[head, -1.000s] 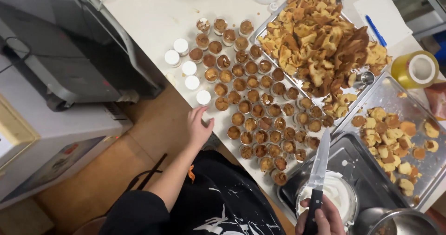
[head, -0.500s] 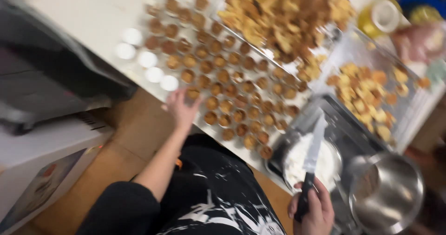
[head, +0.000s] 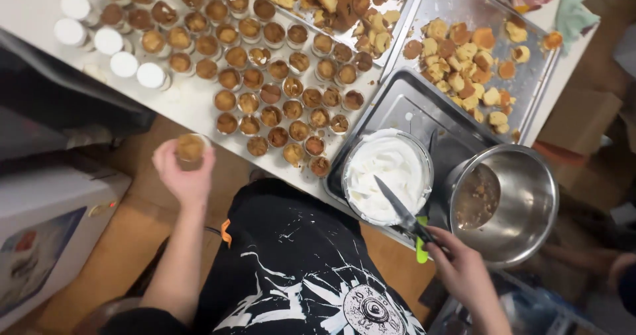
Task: The person is filling small cups with cream and other ingredients to make desserts.
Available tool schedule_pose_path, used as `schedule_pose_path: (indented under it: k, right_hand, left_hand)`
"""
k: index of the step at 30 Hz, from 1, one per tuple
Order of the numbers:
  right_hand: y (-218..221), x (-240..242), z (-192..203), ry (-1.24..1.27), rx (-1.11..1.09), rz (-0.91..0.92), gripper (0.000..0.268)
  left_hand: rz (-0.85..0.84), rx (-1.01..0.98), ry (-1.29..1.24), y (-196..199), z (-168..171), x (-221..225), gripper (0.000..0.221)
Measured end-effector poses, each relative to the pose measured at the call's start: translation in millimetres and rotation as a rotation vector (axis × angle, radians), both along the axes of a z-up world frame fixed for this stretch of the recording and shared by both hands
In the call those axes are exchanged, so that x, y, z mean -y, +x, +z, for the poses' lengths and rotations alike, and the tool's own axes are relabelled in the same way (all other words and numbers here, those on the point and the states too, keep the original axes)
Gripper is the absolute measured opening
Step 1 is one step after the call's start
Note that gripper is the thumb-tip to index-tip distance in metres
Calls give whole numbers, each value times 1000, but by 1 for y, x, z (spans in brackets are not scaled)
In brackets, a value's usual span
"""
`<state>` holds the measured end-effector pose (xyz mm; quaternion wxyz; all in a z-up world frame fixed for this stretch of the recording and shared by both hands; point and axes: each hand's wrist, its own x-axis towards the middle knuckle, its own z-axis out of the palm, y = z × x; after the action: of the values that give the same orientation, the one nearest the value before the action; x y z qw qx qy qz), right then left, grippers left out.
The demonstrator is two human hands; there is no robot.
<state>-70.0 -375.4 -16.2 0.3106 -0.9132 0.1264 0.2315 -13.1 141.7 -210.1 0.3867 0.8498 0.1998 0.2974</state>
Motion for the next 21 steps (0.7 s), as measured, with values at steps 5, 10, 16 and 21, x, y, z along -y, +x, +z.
schedule_pose_path:
  k: [5,10,16,21]
  right_hand:
    - [8,-13,-5,-32,-227,-93,40]
    - [8,-1,-25,-36,-76,160,38]
    - [4,2,-43,286,-14,197,34]
    - [0,-3,-44,553,-331,-166,36]
  left_hand:
    - [-64,8,31,-39,43,85,50]
    - [-127,7,30,-71,59,148,51]
    - [-185,1,49,-82,66,169,53]
    - [-263,-14,40,-69,83,167,51]
